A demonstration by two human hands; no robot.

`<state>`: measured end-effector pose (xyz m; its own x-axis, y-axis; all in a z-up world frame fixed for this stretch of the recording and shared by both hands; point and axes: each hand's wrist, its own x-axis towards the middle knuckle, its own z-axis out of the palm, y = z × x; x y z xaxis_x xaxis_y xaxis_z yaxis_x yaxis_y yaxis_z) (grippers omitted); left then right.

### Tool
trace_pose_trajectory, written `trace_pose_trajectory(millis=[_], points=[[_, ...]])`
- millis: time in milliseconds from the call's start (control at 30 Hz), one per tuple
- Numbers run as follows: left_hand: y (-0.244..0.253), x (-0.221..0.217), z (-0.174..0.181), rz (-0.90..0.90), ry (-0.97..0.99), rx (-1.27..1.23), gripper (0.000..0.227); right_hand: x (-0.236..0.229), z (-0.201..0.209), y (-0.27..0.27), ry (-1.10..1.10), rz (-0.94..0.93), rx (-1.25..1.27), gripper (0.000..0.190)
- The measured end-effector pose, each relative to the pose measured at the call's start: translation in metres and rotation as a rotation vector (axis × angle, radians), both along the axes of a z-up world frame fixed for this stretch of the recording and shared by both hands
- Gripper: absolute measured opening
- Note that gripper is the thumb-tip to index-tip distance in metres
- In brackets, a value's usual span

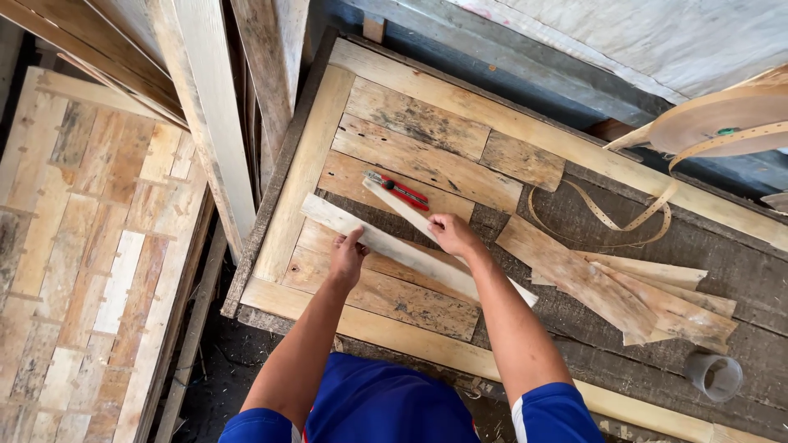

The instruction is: Assembling a decorative wooden panel by cutting and fitting thin wood strips.

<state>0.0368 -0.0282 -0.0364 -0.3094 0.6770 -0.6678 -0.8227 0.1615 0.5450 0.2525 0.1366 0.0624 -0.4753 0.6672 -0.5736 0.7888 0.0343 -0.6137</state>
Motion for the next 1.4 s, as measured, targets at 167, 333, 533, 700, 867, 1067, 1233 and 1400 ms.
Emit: trace_pose_trajectory(millis=[167, 333, 533, 700, 867, 1067, 1233, 1400], points=[[-0.002, -0.001, 0.047, 0.02, 0.02, 0.002, 0.01, 0.001, 0.007, -0.017, -0.336, 0.21, -0.242, 0.029], [-0.002, 0.008, 0.029, 0.027, 0.102, -0.067, 0.019, -0.006, 0.009, -0.04, -0.16, 0.164, -0.074, 0.031], [0.007, 0.017, 0.025, 0.053, 0.152, -0.073, 0.025, -0.035, 0.078, -0.066, 0.08, 0.161, 0.169, 0.048], [0.007, 0.018, 0.075, -0.044, 0.249, -0.081, 0.027, -0.025, 0.055, -0.072, 0.032, 0.12, 0.343, 0.05], [-0.018, 0.019, 0.076, -0.39, 1.398, -0.336, 0.03, -0.017, 0.034, -0.071, 0.071, 0.09, 0.509, 0.046], [-0.033, 0.017, 0.067, -0.591, 1.589, -0.312, 0.066, -0.024, 0.025, -0.073, 0.024, 0.143, 0.566, 0.048], [-0.034, 0.012, 0.077, -0.811, 1.598, -0.364, 0.076, -0.03, 0.018, -0.073, -0.026, 0.186, 0.596, 0.048], [-0.03, 0.008, 0.08, -0.894, 1.619, -0.378, 0.078, -0.035, 0.015, -0.074, -0.035, 0.203, 0.627, 0.048]])
